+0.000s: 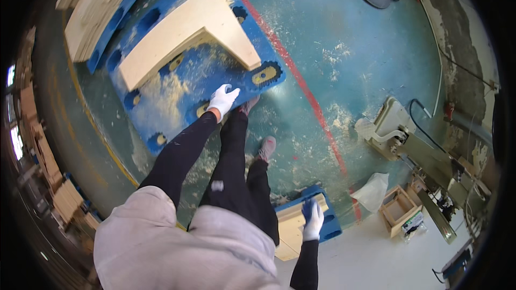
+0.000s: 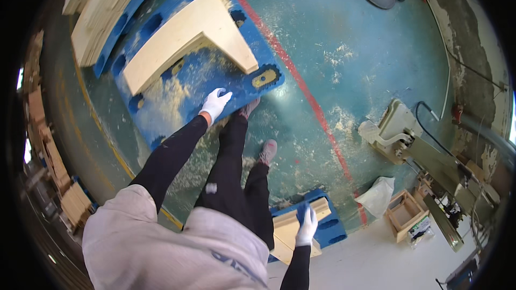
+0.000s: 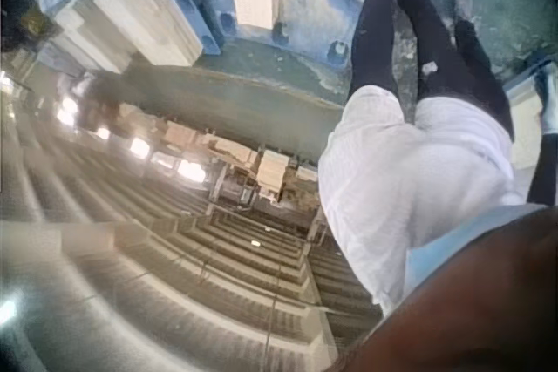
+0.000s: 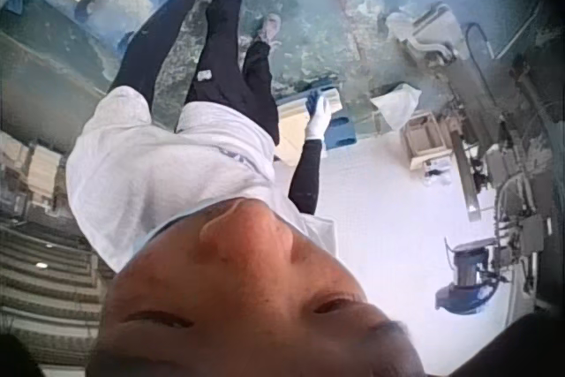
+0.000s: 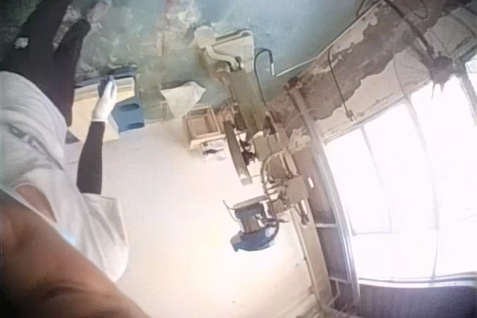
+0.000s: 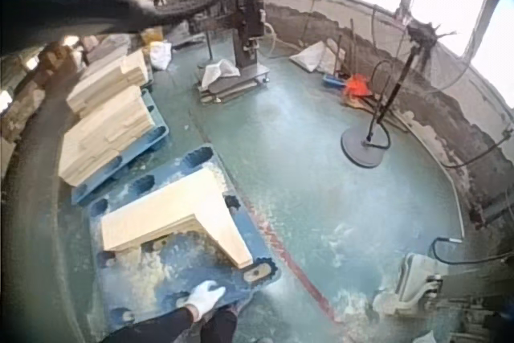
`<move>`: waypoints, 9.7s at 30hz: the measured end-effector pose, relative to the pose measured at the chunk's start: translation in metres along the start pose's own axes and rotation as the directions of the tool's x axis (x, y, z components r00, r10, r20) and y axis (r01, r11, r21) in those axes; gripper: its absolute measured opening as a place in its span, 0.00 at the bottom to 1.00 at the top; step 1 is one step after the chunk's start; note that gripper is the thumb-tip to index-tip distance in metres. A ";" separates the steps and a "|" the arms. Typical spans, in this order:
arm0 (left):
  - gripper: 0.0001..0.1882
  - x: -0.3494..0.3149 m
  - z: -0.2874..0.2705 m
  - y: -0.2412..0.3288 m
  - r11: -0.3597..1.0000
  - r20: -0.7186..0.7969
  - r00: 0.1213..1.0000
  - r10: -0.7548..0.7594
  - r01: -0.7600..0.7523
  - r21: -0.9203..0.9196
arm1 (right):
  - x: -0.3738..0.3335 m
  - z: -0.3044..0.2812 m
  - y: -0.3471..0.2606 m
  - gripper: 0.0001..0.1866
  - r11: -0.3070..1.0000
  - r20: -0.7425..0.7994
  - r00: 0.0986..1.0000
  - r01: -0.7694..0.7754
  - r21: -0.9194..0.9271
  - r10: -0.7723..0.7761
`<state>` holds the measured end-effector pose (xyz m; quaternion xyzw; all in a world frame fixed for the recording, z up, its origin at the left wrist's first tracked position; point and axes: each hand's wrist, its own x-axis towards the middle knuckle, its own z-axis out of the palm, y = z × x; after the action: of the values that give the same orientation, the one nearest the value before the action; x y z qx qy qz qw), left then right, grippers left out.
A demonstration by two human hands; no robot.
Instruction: The person positions and feeds wooden boards through an industrial sewing machine to join them, then stacks the completed pieces on a blue pallet.
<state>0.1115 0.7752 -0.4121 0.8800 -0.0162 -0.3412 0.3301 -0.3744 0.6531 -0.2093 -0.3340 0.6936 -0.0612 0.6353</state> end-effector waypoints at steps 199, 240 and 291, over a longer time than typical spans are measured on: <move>0.32 -0.166 0.220 0.742 0.130 0.839 -0.491 0.234 -0.839 -0.528 | -0.048 0.095 -0.237 0.38 -0.380 -0.750 0.478 0.867 0.321 0.456; 0.26 -0.232 0.198 0.756 0.169 0.876 -0.364 0.318 -0.887 -0.430 | -0.109 0.050 -0.239 0.30 -0.258 -0.896 0.310 0.938 0.233 0.317; 0.26 -0.263 0.375 0.830 0.163 0.825 -0.416 0.382 -0.849 -0.503 | -0.017 -0.091 -0.316 0.27 -0.276 -0.840 0.357 0.925 0.259 0.408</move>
<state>-0.1560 -0.0200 0.0284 0.3018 -0.8077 -0.4707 0.1870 -0.3369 0.3884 -0.0173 0.1290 0.4057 -0.8922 0.1509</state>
